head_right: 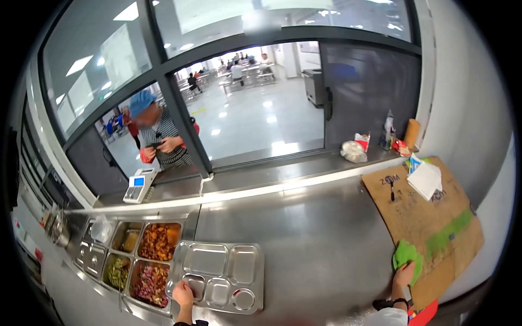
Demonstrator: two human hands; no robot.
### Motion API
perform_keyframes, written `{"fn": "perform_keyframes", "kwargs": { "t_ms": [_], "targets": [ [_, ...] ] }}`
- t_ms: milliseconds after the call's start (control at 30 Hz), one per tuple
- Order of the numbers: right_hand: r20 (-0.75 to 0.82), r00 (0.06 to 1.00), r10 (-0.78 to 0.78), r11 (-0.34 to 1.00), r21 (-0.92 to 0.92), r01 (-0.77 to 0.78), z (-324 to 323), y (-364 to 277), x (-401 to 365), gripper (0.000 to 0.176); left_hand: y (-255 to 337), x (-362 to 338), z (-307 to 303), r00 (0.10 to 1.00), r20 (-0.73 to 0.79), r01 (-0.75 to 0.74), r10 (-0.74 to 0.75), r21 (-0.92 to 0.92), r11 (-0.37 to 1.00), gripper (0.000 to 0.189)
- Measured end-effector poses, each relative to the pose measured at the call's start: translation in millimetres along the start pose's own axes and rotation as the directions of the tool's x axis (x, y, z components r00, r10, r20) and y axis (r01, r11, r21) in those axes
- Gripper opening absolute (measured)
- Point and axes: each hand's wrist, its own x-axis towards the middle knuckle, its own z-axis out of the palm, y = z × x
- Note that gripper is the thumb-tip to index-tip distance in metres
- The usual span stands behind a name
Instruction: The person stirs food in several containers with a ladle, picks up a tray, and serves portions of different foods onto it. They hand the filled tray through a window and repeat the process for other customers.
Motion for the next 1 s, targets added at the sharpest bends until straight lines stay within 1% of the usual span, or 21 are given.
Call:
{"fn": "perform_keyframes", "kwargs": {
  "t_ms": [100,200,233,267,300,333,367,467,500,567,600,633,667,733,767,800,833,867,900,967,1000],
  "targets": [
    [-0.152,0.986,-0.070,0.996,0.051,0.078,2.9,-1.1,-3.5,0.025,-3.9,-3.0,1.2,1.000,0.019,0.012,-0.013,0.033,0.999,0.010],
    [-0.181,0.980,-0.079,0.994,0.064,0.092,2.2,-4.0,-4.5,0.027,-2.0,3.2,4.2,1.000,0.001,-0.003,0.003,0.048,0.999,0.009],
    [-0.072,0.996,-0.052,0.992,0.113,0.060,-1.8,-4.0,-2.9,0.027,-0.8,2.7,1.5,1.000,0.002,-0.010,0.010,0.055,0.998,0.009],
    [-0.049,0.998,-0.027,0.996,0.086,0.031,-2.2,-6.8,-3.2,0.029,-1.7,0.1,0.5,1.000,0.011,-0.014,0.014,0.061,0.998,0.009],
    [-0.028,1.000,-0.002,0.999,0.054,0.003,-2.3,-5.8,-3.1,0.031,-1.1,0.9,1.9,1.000,-0.016,0.006,-0.005,0.013,1.000,0.012],
    [-0.009,1.000,0.024,1.000,0.020,-0.024,-3.0,-4.7,-2.7,0.033,-0.7,0.1,0.7,1.000,-0.001,0.004,-0.004,0.028,1.000,0.011],
    [-0.074,0.997,-0.006,0.999,0.034,0.009,-2.6,-5.0,-4.3,0.030,-0.1,-1.5,-2.8,1.000,0.014,0.002,-0.003,0.043,0.999,0.009],
    [-0.041,0.997,-0.063,0.992,0.102,0.067,-6.4,-2.1,-2.5,0.028,3.7,2.1,0.7,1.000,0.024,-0.012,0.012,0.019,1.000,0.008],
    [-0.012,1.000,-0.008,0.986,0.169,0.010,-3.7,-0.4,-1.3,0.029,0.7,0.4,-1.9,1.000,0.027,-0.008,0.008,0.008,1.000,0.008],
    [-0.139,0.990,-0.031,0.973,0.224,0.062,-0.8,-9.2,-8.8,0.029,1.5,2.5,-4.9,0.999,0.011,-0.033,0.033,0.014,0.999,0.008],
    [-0.207,0.977,-0.046,0.964,0.246,0.097,-12.7,-22.3,-13.3,0.029,2.0,0.5,-3.7,0.999,0.006,-0.040,0.040,0.012,0.999,0.008],
    [-0.246,0.969,-0.025,0.940,0.324,0.107,-20.1,-40.4,-20.9,0.033,-2.6,0.5,-0.9,0.999,0.048,0.000,0.000,0.005,1.000,0.008],
    [-0.279,0.956,-0.094,0.916,0.351,0.193,-24.4,-57.2,-26.8,0.037,-1.2,-2.0,0.4,0.999,0.042,-0.007,0.007,-0.009,1.000,0.008],
    [-0.264,0.937,-0.228,0.830,0.451,0.329,-10.5,-86.6,-48.1,0.039,-1.3,0.8,-4.2,0.999,0.030,-0.026,0.027,-0.027,0.999,0.009],
    [-0.103,0.955,-0.278,0.775,0.564,0.286,-11.6,-110.9,-67.0,0.038,-3.6,0.8,-4.8,0.999,0.049,-0.017,0.020,-0.064,0.998,0.008],
    [0.056,0.939,-0.338,0.717,0.661,0.219,-21.1,-142.7,-88.2,0.038,-0.3,0.9,-9.9,0.999,0.048,-0.021,0.025,-0.087,0.996,0.008],
    [0.038,0.880,-0.473,0.661,0.676,0.326,-40.0,-182.4,-114.2,0.040,0.7,0.8,-12.8,0.999,0.044,-0.017,0.023,-0.143,0.990,0.008],
    [0.018,0.801,-0.599,0.587,0.690,0.424,-59.7,-225.7,-141.4,0.041,0.5,1.2,-14.1,0.999,0.038,-0.012,0.020,-0.199,0.980,0.008],
    [0.066,0.727,-0.684,0.507,0.760,0.408,-73.3,-260.9,-166.9,0.044,-0.3,1.3,-14.6,0.999,0.022,-0.027,0.034,-0.248,0.968,0.008],
    [0.057,0.580,-0.813,0.371,0.818,0.440,-89.6,-327.9,-230.8,0.052,-7.6,0.2,-9.6,0.998,0.012,-0.051,0.058,-0.354,0.934,0.008],
    [0.071,0.467,-0.881,0.296,0.853,0.429,-105.2,-358.0,-268.7,0.060,-15.5,-1.4,-7.0,0.997,0.023,-0.054,0.070,-0.410,0.911,0.009]
  ]
}}
